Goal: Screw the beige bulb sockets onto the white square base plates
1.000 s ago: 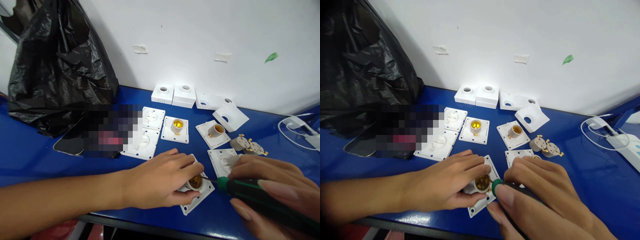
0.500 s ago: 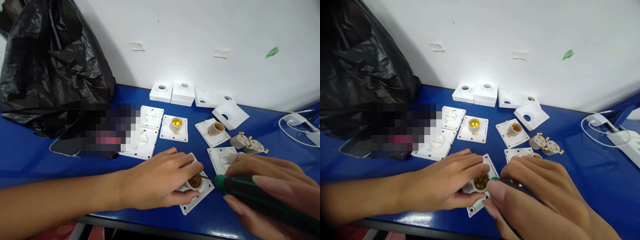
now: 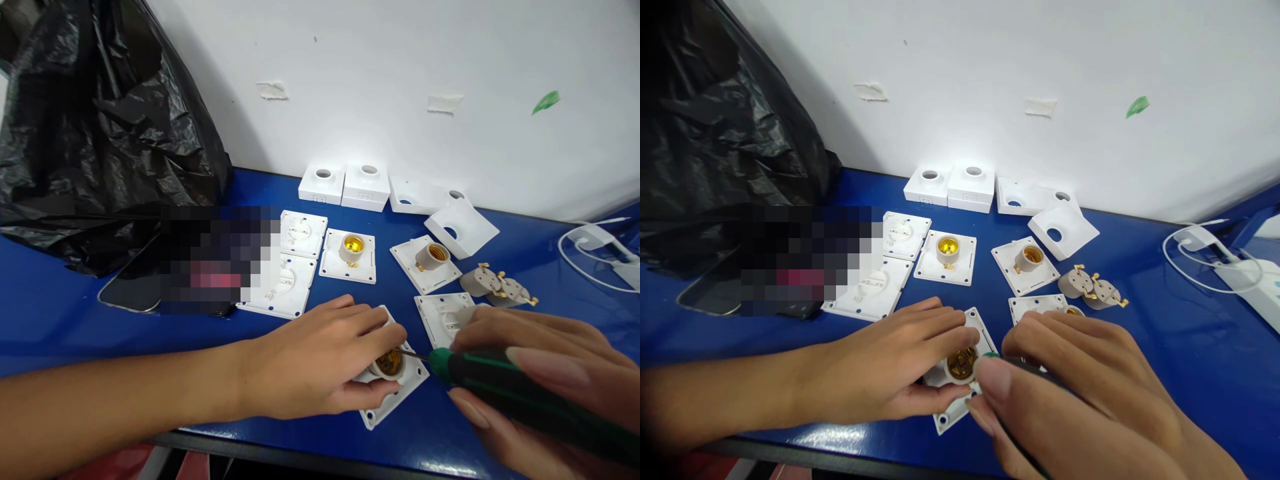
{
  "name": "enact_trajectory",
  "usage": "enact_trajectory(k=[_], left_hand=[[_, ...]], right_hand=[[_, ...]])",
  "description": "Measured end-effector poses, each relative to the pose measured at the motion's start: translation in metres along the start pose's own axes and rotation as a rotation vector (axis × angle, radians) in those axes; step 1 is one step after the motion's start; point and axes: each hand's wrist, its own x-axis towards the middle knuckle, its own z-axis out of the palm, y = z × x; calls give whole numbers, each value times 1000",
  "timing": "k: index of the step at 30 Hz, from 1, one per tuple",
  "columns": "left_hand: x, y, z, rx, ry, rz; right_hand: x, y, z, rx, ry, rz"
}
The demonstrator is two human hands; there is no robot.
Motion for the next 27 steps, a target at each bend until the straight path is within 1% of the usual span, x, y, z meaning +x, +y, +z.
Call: enact_trajectory(k=[3,5,11,17,21,25,27], left_hand=[[0,0,0,0,8,-1],[0,-1,0,-6,7,0],[0,-2,0,-14,13,-9],[-1,0,1,-19,8,-3],[-1,1,0,-33,0,-23],[-1,1,-2,-54,-27,-29],[-1,1,-3,-64,-41,-27]], right_hand=[[-4,-2,0,16,-33,75],[-6,-3,0,11,-58,98],[-3,-2,0,-10,32,41],[-5,-1,1,-21,-19,88],[-7,0,-2,-49,-49,72],[-7,-1,-7,-109,5,35],[-5,-3,-7,-97,-3,41]])
